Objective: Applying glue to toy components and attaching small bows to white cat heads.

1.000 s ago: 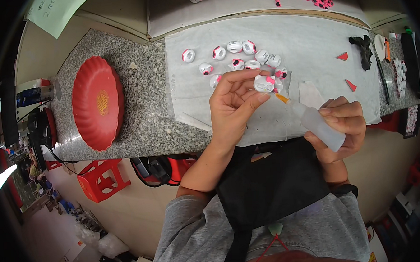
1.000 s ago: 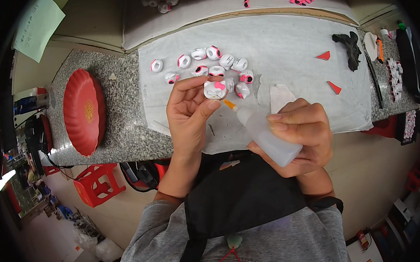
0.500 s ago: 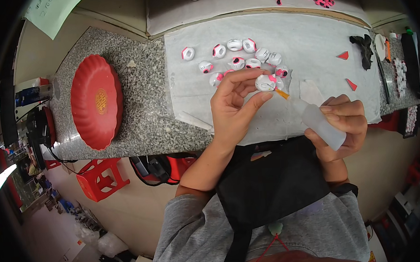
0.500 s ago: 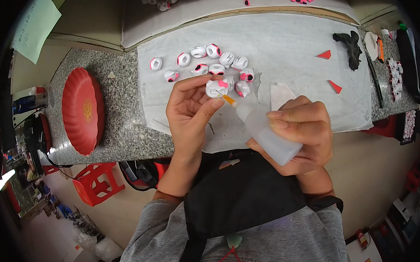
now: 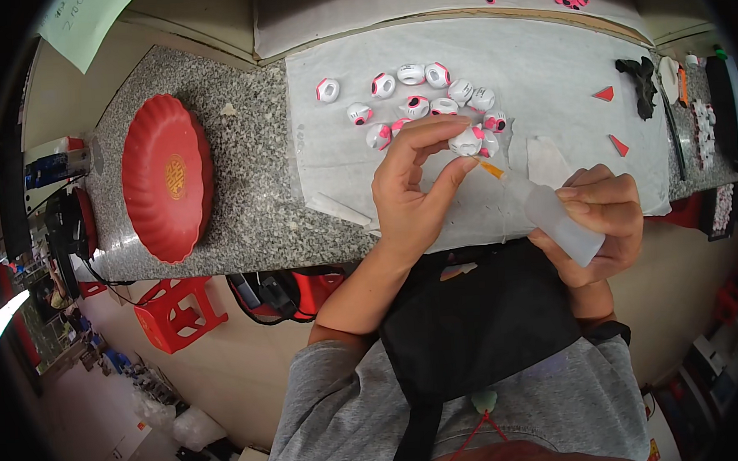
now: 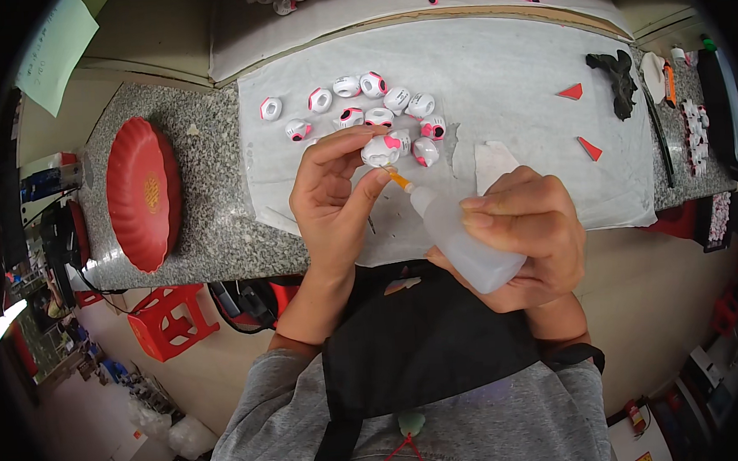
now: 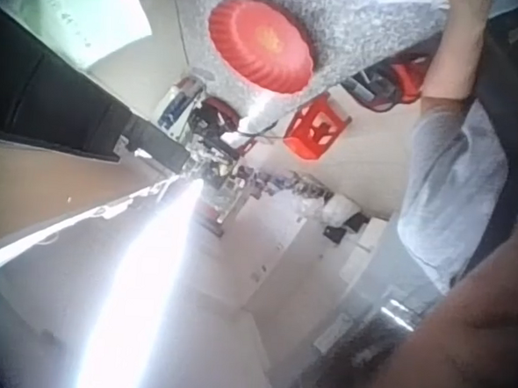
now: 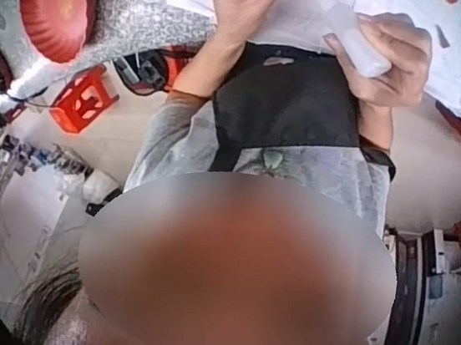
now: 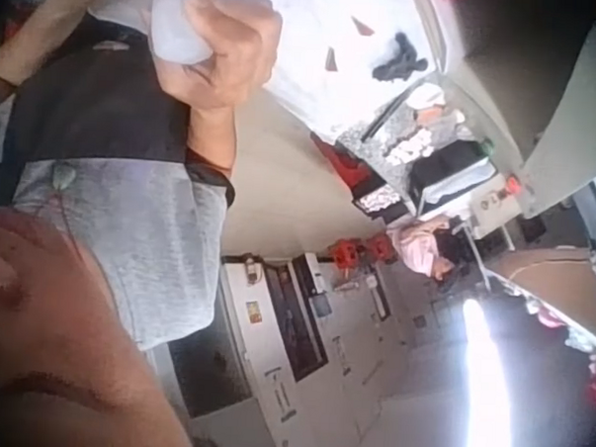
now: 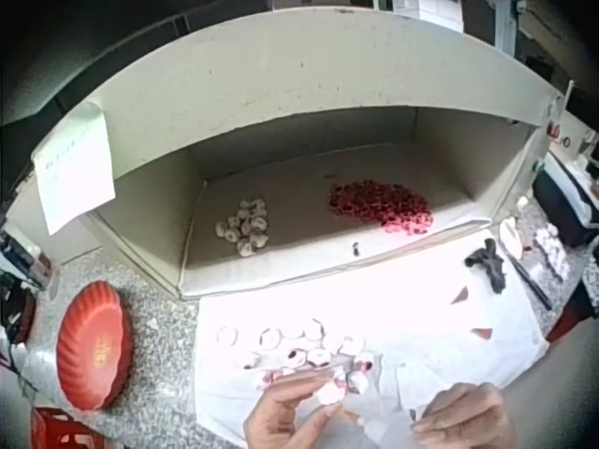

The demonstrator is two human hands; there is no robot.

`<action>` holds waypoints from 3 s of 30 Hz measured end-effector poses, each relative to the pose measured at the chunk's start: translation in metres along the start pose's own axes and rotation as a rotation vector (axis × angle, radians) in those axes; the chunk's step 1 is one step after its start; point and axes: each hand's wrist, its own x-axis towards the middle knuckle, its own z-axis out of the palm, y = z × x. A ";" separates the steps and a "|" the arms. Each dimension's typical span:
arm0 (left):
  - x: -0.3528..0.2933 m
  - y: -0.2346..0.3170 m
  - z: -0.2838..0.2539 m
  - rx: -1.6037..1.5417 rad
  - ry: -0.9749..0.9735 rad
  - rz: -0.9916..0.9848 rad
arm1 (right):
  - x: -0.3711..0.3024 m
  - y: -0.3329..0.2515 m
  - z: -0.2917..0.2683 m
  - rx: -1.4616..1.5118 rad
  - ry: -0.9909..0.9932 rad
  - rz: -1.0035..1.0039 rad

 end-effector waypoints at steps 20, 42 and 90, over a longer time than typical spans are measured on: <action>0.003 0.004 -0.002 -0.324 -0.023 -0.226 | 0.001 0.007 -0.002 0.109 0.061 -0.028; 0.003 0.004 -0.004 -0.405 0.059 -0.225 | 0.099 0.126 0.000 -0.424 -0.140 0.615; 0.000 0.004 -0.003 -0.264 -0.143 -0.123 | 0.011 0.025 0.019 0.275 -0.118 0.585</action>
